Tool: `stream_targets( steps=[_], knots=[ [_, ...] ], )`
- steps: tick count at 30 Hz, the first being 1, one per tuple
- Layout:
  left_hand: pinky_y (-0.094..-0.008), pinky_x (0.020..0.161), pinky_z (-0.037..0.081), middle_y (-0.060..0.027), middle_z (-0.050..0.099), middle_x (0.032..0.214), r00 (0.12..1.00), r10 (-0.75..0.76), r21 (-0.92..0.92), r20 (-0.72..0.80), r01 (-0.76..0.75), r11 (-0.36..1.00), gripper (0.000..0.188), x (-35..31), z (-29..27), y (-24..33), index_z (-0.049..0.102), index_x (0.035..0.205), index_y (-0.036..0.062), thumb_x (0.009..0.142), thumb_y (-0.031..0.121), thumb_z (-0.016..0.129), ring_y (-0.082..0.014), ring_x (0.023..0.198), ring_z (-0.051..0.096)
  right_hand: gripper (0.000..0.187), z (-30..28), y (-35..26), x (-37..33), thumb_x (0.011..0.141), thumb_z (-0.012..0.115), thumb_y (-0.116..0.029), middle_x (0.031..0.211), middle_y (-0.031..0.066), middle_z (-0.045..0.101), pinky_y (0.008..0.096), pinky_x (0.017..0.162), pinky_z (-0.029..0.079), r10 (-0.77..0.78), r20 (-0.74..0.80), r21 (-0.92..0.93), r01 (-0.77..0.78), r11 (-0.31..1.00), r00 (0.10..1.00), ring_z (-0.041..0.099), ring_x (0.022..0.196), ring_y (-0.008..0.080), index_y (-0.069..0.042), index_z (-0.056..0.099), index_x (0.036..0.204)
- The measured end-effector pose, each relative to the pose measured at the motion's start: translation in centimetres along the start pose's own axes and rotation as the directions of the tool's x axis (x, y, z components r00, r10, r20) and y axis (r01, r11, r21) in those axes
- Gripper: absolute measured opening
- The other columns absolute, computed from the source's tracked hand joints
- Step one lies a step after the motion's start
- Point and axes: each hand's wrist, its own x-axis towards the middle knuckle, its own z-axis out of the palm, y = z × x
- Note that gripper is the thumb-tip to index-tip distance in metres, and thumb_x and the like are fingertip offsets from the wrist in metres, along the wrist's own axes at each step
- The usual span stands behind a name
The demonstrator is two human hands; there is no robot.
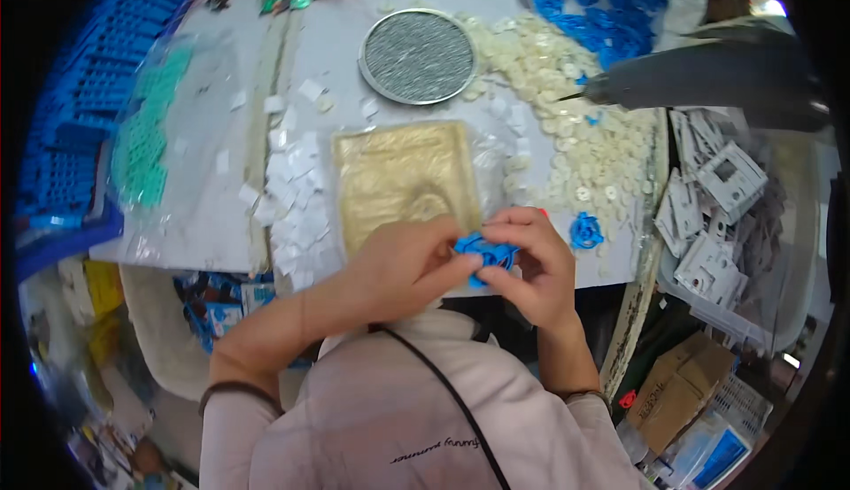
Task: Assembling a blue electronic toy by placing internal components and fastening the casing with an electric screwdriver.
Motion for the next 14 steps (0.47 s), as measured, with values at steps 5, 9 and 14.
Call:
stream_targets(
  steps=[5,9,14],
  knots=[
    [-0.0425,0.054,0.043,-0.0166,0.061,0.070,0.999,-0.047,0.025,0.026,0.046,0.999,0.040,-1.5,-1.2,-1.6,0.058,0.084,0.0012,0.098,0.038,0.066,-0.0302,0.059,0.062,0.031,1.6,-0.7,1.7,0.079,0.080,-0.003,0.107,0.0125,0.066,0.0300,0.074,0.058,-0.041,0.083,-0.010,0.042,0.999,0.996,0.069,0.093,0.0203,-0.001,0.069,0.108],
    [-0.0384,0.056,0.047,-0.0117,0.066,0.074,0.984,-0.176,-0.198,0.003,0.173,0.965,0.036,-2.5,-1.8,-2.0,0.059,0.092,0.0021,0.100,0.037,0.065,-0.0257,0.059,0.061,0.031,2.2,-1.2,2.8,0.081,0.081,-0.006,0.096,0.0142,0.067,0.0288,0.068,0.057,-0.094,0.266,-0.227,0.157,0.961,0.959,0.069,0.081,0.0205,-0.001,0.065,0.107],
    [-0.0325,0.066,0.054,-0.0033,0.073,0.098,0.997,-0.075,-0.336,0.030,0.080,0.939,0.043,-3.3,-2.0,-2.4,0.049,0.127,0.0076,0.099,0.033,0.069,-0.0206,0.073,0.067,0.036,2.9,-2.2,2.4,0.083,0.081,-0.010,0.085,0.0108,0.067,0.0303,0.063,0.057,0.239,0.272,-0.291,-0.157,0.944,0.932,0.068,0.068,0.0200,-0.005,0.060,0.113]
  ],
)
